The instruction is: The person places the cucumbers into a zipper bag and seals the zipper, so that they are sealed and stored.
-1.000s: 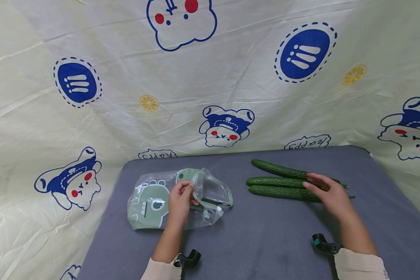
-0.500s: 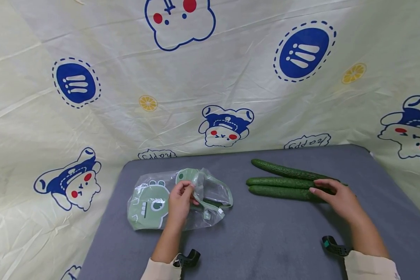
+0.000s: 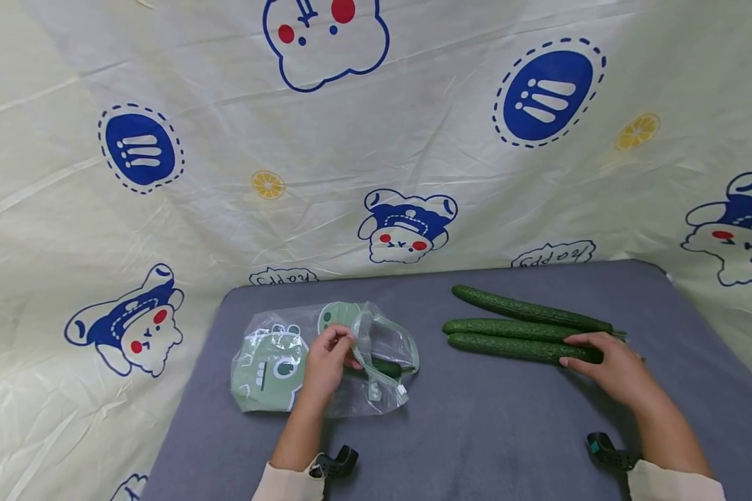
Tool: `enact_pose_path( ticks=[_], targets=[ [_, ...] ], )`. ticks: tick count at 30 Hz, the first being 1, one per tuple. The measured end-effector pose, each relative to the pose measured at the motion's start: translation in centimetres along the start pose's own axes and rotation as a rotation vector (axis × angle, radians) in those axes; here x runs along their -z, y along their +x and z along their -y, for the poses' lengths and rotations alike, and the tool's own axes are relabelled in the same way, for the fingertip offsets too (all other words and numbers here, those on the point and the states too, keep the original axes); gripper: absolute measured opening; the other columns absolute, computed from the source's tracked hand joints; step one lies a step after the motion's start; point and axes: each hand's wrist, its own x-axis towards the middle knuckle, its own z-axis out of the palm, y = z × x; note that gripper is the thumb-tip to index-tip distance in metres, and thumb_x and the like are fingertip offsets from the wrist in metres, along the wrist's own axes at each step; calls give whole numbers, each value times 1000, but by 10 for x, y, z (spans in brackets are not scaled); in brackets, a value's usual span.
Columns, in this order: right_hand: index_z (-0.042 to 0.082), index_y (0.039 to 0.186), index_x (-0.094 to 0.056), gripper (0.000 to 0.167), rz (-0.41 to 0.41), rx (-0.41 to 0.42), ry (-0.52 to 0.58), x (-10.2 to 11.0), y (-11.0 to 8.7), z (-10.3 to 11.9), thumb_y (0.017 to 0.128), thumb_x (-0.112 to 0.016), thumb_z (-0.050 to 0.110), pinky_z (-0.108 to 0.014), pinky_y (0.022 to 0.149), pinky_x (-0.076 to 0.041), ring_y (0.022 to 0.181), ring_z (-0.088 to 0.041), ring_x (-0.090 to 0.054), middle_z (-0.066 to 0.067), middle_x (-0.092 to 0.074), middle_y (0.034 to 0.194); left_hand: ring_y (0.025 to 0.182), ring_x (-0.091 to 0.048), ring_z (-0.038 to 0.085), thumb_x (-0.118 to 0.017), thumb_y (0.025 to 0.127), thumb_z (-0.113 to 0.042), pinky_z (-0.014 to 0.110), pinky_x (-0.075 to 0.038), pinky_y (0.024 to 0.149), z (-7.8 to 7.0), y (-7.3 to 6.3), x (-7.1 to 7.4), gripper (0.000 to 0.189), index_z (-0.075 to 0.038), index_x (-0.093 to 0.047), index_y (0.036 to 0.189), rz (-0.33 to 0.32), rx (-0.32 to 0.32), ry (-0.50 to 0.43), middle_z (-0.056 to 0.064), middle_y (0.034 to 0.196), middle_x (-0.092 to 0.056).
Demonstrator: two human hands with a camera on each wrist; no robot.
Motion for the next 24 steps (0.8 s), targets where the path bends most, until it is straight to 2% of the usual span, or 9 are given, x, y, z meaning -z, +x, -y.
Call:
enact_pose_path(
  ticks=[4, 6, 14, 19, 24],
  targets=[
    [1, 134, -57, 62, -18, 9, -24, -2, -2, -6, 95, -66, 48, -83, 96, -17, 129, -65, -31, -35, -41, 143, 60, -61, 12, -55, 94, 0, 27, -59, 57, 1, 0, 0, 16, 13, -58, 103, 28, 13, -4, 1, 79, -58],
    [1, 135, -57, 62, -27, 20, -31, -3, -2, -8, 95, -66, 48, -83, 97, -16, 129, -65, -31, -36, -42, 143, 62, -63, 13, -55, 95, 0, 27, -59, 59, 1, 1, 0, 17, 13, -58, 103, 39, 16, -10, 2, 80, -59],
    [2, 136, -58, 60, -40, 52, -32, -5, -2, -12, 96, -65, 47, -82, 95, -19, 128, -64, -33, -34, -45, 140, 64, -64, 12, -56, 97, -3, 26, -59, 62, 0, 0, 0, 19, 14, -56, 106, 63, 33, -40, 0, 79, -61],
    [4, 136, -58, 61, -26, 36, -34, -5, -2, -12, 97, -64, 50, -80, 96, -24, 129, -64, -33, -36, -45, 143, 62, -64, 12, -54, 99, -3, 25, -59, 60, 0, 0, 0, 21, 15, -54, 109, 79, 43, -89, 0, 78, -62],
    [6, 138, -57, 61, -10, 19, -51, -4, -2, -12, 97, -62, 51, -76, 94, -32, 127, -64, -38, -38, -47, 143, 62, -64, 12, -52, 100, -4, 24, -58, 60, 0, 0, 0, 21, 14, -53, 110, 101, 44, -93, 1, 78, -62]
  ],
)
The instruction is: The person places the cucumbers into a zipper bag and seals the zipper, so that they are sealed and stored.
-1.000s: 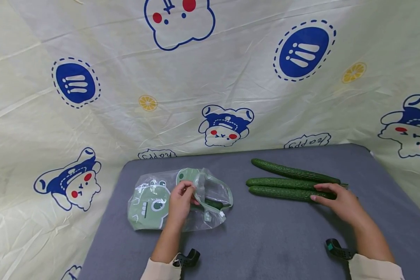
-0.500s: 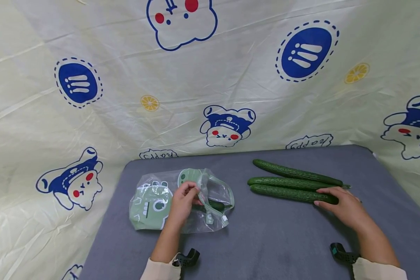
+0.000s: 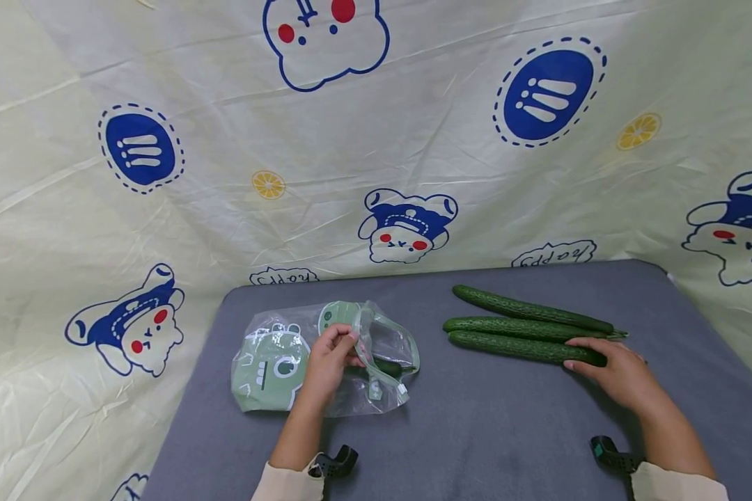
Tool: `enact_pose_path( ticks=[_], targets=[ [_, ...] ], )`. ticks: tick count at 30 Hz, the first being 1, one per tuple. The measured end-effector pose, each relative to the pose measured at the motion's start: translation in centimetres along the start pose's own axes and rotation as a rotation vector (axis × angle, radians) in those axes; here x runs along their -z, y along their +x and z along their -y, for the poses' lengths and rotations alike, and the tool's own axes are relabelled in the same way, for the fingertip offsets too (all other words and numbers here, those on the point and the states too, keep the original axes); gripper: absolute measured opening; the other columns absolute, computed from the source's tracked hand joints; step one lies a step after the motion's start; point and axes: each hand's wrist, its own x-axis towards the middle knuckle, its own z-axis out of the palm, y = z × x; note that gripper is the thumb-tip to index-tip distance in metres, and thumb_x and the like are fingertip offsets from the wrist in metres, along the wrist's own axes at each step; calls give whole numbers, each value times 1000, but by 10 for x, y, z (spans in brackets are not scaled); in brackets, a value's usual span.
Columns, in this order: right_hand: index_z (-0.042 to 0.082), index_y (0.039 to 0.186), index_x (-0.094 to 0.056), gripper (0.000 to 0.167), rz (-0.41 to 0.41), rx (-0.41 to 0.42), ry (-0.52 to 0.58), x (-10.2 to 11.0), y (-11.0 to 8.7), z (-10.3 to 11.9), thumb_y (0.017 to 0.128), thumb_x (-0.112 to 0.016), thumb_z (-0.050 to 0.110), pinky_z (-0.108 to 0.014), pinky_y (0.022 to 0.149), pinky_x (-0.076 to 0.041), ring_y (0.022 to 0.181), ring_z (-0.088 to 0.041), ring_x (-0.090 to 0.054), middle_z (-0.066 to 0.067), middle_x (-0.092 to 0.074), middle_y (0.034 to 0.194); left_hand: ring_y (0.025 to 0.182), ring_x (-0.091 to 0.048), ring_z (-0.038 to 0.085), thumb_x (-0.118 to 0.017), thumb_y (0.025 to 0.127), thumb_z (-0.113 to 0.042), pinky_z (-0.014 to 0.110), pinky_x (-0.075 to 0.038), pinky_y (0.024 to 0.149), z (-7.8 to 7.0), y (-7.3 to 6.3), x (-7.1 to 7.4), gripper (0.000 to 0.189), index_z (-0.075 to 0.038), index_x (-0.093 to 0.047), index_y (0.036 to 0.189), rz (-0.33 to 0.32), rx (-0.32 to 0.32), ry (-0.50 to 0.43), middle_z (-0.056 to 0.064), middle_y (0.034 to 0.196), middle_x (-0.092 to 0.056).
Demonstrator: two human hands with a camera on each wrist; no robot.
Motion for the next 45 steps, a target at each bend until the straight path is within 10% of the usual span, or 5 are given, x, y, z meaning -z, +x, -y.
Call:
enact_pose_path(
  ticks=[18, 45],
  targets=[
    [11, 147, -50, 73, 28, -75, 139, -8, -11, -3, 95, -57, 62, -73, 92, -35, 136, -63, -29, -36, -33, 155, 63, -62, 12, -51, 102, -6, 24, -56, 63, 0, -1, -1, 16, 9, -53, 107, 16, -7, 20, 0, 77, -61],
    [14, 138, -59, 55, -70, 56, 161, -22, -23, 40, 97, -63, 50, -68, 90, -40, 133, -54, -43, -22, -52, 144, 62, -62, 11, -53, 102, -5, 23, -55, 63, -1, -2, -3, 20, 13, -51, 109, 6, 5, 13, -1, 76, -58]
  ],
)
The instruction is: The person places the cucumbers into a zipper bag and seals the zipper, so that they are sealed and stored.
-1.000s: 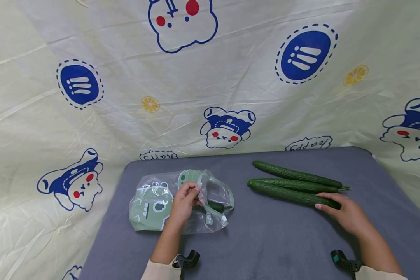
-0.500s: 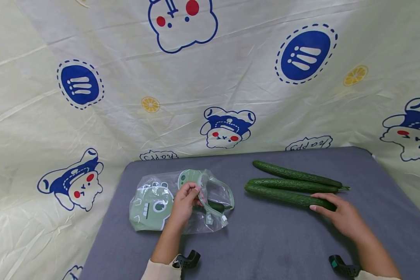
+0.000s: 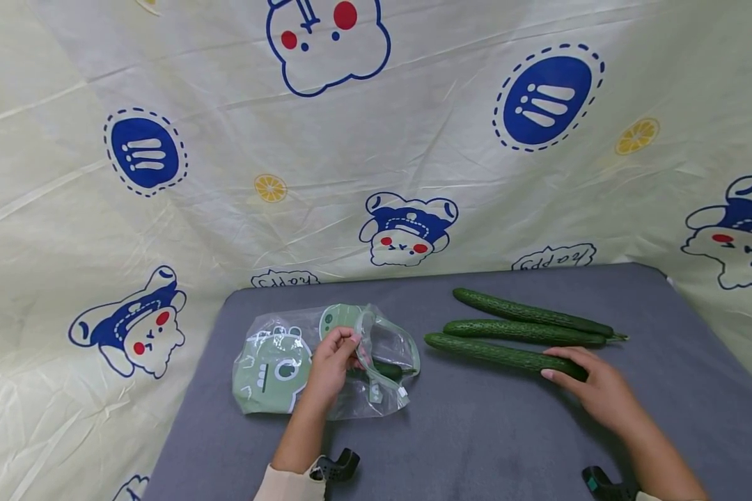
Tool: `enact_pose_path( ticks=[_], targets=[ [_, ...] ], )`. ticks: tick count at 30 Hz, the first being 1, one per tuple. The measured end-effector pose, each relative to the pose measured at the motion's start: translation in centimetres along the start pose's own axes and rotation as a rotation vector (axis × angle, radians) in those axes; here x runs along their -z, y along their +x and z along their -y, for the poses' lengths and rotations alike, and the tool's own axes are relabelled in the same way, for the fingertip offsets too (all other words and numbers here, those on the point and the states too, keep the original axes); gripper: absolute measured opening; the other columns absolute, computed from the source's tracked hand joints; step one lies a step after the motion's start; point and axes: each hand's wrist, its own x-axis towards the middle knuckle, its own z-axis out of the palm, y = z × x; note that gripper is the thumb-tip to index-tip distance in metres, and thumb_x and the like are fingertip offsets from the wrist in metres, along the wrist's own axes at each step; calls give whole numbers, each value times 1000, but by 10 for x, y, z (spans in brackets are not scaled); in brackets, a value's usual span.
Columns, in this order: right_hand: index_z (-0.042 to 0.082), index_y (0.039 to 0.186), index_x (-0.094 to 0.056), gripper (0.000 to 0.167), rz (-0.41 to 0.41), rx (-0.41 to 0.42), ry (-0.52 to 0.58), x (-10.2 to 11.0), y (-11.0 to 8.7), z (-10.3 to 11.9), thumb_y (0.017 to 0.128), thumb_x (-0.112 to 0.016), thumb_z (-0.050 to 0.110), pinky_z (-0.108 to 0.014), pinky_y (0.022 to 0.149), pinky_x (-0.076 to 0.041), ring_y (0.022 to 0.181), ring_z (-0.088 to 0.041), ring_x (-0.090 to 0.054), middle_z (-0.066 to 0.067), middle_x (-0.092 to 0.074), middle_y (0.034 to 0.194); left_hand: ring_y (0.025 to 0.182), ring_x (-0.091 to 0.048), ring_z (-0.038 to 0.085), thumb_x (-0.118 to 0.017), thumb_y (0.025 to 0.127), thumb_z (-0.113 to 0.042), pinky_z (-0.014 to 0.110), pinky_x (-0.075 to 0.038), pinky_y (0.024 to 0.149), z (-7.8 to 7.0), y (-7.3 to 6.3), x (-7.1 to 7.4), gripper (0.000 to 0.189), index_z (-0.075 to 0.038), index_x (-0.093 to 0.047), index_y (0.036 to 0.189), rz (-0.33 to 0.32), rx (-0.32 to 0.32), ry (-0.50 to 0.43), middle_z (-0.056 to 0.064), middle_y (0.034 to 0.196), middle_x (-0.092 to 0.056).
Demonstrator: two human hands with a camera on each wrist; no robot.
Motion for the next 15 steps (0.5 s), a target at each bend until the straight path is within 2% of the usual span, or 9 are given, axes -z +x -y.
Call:
enact_pose_path(
  ticks=[6, 15],
  targets=[
    [14, 136, -61, 51, -35, 28, -23, -7, -1, 9, 96, -65, 47, -65, 89, -43, 130, -51, -48, -18, -56, 140, 62, -62, 11, -52, 101, -5, 22, -55, 63, 0, 0, -1, 21, 14, -51, 110, 2, 1, -2, -1, 76, -57],
    [15, 135, -62, 51, -9, 54, -33, -17, 4, 24, 96, -65, 48, -69, 95, -42, 129, -50, -50, -19, -58, 139, 63, -62, 10, -53, 101, -7, 22, -54, 64, 0, 0, -1, 19, 11, -53, 108, 2, 2, 6, -2, 77, -58]
  ],
)
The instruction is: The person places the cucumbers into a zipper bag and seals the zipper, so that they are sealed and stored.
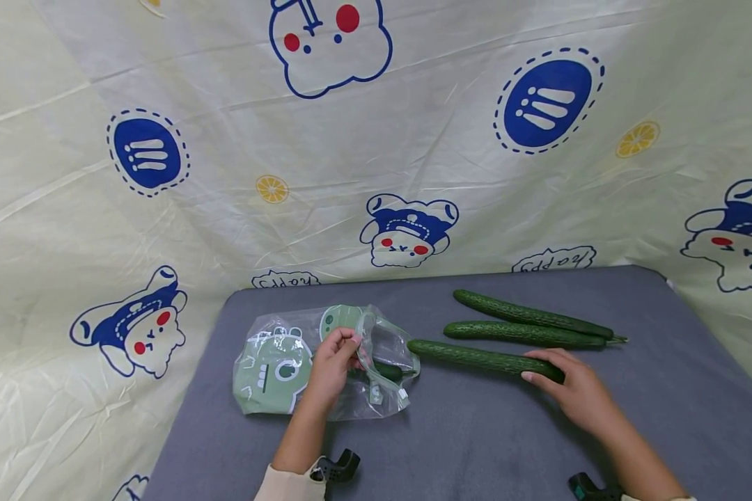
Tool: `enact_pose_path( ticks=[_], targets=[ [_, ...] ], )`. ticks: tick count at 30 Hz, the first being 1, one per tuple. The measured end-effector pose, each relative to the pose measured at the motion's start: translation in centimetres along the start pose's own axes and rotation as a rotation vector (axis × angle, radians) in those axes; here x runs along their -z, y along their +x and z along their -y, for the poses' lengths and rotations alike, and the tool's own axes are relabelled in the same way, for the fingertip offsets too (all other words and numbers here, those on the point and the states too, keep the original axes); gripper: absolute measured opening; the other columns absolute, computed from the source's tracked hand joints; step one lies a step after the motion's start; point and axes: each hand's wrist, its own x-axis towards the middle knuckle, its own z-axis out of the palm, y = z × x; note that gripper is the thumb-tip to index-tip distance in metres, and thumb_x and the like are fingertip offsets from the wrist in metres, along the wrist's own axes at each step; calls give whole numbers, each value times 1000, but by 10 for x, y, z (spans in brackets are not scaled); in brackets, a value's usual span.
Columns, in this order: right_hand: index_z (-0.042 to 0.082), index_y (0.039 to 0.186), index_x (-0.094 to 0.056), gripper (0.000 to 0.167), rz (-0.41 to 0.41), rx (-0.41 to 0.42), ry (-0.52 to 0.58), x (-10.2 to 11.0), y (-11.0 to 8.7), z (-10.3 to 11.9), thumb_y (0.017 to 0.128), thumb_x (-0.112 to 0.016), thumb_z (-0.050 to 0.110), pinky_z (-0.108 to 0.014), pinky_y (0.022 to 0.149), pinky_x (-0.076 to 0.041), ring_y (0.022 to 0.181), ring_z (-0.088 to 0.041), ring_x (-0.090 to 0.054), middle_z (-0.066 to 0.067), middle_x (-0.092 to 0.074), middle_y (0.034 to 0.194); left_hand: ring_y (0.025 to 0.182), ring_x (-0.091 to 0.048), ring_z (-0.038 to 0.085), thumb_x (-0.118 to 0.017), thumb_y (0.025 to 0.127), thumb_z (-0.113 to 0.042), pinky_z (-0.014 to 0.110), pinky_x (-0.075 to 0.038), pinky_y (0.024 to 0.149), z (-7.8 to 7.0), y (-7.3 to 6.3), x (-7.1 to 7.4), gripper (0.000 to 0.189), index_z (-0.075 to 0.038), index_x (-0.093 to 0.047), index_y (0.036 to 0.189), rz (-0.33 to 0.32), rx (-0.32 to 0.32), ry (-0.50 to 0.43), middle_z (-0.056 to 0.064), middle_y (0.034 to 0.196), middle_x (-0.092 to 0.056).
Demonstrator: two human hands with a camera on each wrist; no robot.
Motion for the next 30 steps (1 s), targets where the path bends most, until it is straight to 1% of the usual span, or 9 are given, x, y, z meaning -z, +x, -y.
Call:
enact_pose_path(
  ticks=[4, 10, 13, 20, 24, 30],
  targets=[
    [14, 134, -63, 51, -6, 11, 1, -4, 2, 5, 96, -65, 47, -69, 95, -42, 129, -50, -50, -19, -59, 137, 63, -62, 11, -52, 101, -6, 23, -55, 64, 0, 0, 0, 17, 9, -54, 108, -7, 10, -3, -1, 76, -58],
    [14, 134, -63, 52, 6, 17, -4, -10, 5, 13, 95, -65, 48, -68, 95, -44, 128, -48, -53, -19, -60, 137, 62, -63, 12, -52, 101, -6, 23, -55, 63, 1, 0, 0, 16, 9, -54, 106, -12, 15, -7, -1, 75, -59],
    [14, 133, -64, 50, 11, 26, -11, -15, 8, 17, 95, -66, 46, -69, 97, -43, 127, -48, -53, -19, -60, 137, 61, -63, 12, -52, 100, -6, 23, -55, 63, 1, 1, 0, 16, 9, -54, 105, -10, 14, -13, -1, 74, -59],
    [13, 133, -65, 48, 20, 44, -4, -27, 18, 26, 94, -68, 42, -71, 102, -33, 125, -46, -55, -17, -63, 133, 61, -63, 12, -52, 100, -6, 23, -54, 62, 1, 0, 1, 17, 10, -54, 105, -24, 16, -8, 0, 73, -59],
    [13, 132, -65, 47, 25, 52, 2, -35, 23, 30, 94, -69, 40, -71, 102, -33, 126, -45, -56, -16, -63, 132, 61, -63, 11, -52, 100, -6, 23, -54, 62, 1, 0, 1, 16, 9, -54, 105, -25, 18, -4, -1, 73, -59],
    [13, 130, -66, 42, 20, 79, 16, -46, 30, 40, 93, -72, 32, -68, 103, -33, 124, -42, -57, -14, -65, 130, 62, -63, 12, -53, 100, -7, 23, -55, 64, 1, 0, 1, 15, 7, -55, 105, -24, 19, 13, -2, 73, -58]
  ],
)
